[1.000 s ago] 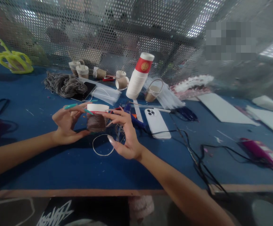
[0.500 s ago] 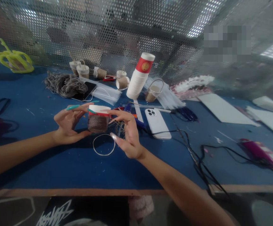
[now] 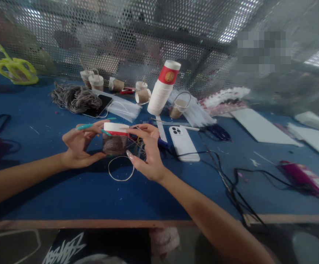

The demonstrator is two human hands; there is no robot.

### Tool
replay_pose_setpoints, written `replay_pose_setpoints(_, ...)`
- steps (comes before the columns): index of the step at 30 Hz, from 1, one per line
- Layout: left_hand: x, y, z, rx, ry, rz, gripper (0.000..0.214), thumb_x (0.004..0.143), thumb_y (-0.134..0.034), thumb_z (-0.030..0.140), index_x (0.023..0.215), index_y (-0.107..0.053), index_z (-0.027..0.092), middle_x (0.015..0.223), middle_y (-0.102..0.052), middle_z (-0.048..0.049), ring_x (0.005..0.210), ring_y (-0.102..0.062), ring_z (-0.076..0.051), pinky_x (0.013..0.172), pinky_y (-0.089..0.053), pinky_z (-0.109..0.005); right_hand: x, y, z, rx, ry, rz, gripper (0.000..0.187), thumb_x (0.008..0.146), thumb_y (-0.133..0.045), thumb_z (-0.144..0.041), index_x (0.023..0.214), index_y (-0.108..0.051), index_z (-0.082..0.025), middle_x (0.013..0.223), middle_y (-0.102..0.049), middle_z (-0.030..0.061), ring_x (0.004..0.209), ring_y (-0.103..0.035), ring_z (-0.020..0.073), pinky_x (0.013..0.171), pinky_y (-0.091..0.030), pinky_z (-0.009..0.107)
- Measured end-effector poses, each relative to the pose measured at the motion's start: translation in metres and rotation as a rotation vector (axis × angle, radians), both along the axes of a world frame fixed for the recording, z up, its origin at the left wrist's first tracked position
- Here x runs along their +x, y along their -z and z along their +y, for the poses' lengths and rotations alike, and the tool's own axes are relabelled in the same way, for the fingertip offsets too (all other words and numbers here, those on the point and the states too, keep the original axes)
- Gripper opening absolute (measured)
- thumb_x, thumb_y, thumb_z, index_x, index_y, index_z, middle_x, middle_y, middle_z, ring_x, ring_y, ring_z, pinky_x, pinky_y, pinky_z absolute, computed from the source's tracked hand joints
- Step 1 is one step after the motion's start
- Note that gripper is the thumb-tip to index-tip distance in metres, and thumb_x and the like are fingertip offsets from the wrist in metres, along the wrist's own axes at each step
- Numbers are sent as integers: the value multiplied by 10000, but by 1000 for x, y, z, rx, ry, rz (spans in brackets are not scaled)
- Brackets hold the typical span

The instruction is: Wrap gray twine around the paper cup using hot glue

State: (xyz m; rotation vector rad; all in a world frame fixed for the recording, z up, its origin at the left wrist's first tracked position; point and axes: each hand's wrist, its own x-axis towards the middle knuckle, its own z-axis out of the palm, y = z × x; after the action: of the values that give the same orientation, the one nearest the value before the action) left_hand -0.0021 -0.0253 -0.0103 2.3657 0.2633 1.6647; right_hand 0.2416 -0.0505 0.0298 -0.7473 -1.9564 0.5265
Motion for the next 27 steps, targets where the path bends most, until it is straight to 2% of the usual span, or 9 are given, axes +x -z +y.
replay_pose_setpoints(4, 0, -1, -3, -81, -41, 19, 937, 767, -797, 163, 1426, -167, 377, 1449, -391, -132, 1420, -441, -345, 1110, -447, -643, -1, -1, 0, -56, -84, 32, 447, 813, -637, -329, 1253, -615, -400, 1321, -407, 44, 1295, -437, 296, 1120, -395, 573)
replay_pose_setpoints(9, 2, -1, -3, -46, 26, -36, 962, 759, -802, 149, 1444, -175, 400, 1439, -359, -110, 1409, -462, -343, 1093, -492, -596, -1, -1, 0, -88, -89, 73, 384, 826, -647, -318, 1202, -662, -396, 1302, -430, 48, 1293, -448, 289, 1118, -399, 560)
replay_pose_setpoints(14, 3, -2, 0, -26, 6, -49, 996, 738, -824, 142, 1446, -187, 435, 1402, -397, -83, 1371, -506, -322, 1064, -522, -572, -1, -2, 0, -124, -73, 90, 407, 811, -663, -334, 1215, -649, -386, 1299, -449, 51, 1325, -427, 298, 1142, -378, 574)
replay_pose_setpoints(20, 2, -3, 0, 0, -1, -22, 1013, 742, -818, 130, 1474, -176, 412, 1362, -441, -90, 1365, -501, -294, 1000, -585, -472, -1, -1, 1, -118, -83, 110, 323, 824, -655, -330, 1143, -676, -375, 1279, -444, 47, 1307, -449, 288, 1124, -408, 556)
replay_pose_setpoints(24, 2, -2, -2, -55, 9, -28, 969, 770, -796, 154, 1458, -161, 404, 1413, -412, -110, 1406, -461, -322, 1044, -546, -548, -1, 2, 4, -113, -142, 164, 454, 823, -655, -318, 1266, -591, -395, 1298, -460, 39, 1334, -415, 283, 1164, -350, 568)
replay_pose_setpoints(27, 1, 1, -3, -97, -2, -19, 944, 780, -791, 184, 1442, -160, 417, 1444, -384, -114, 1423, -439, -345, 1071, -503, -621, -2, 4, 6, -106, -154, 191, 469, 827, -647, -330, 1283, -555, -393, 1300, -468, 38, 1319, -428, 280, 1145, -372, 564)
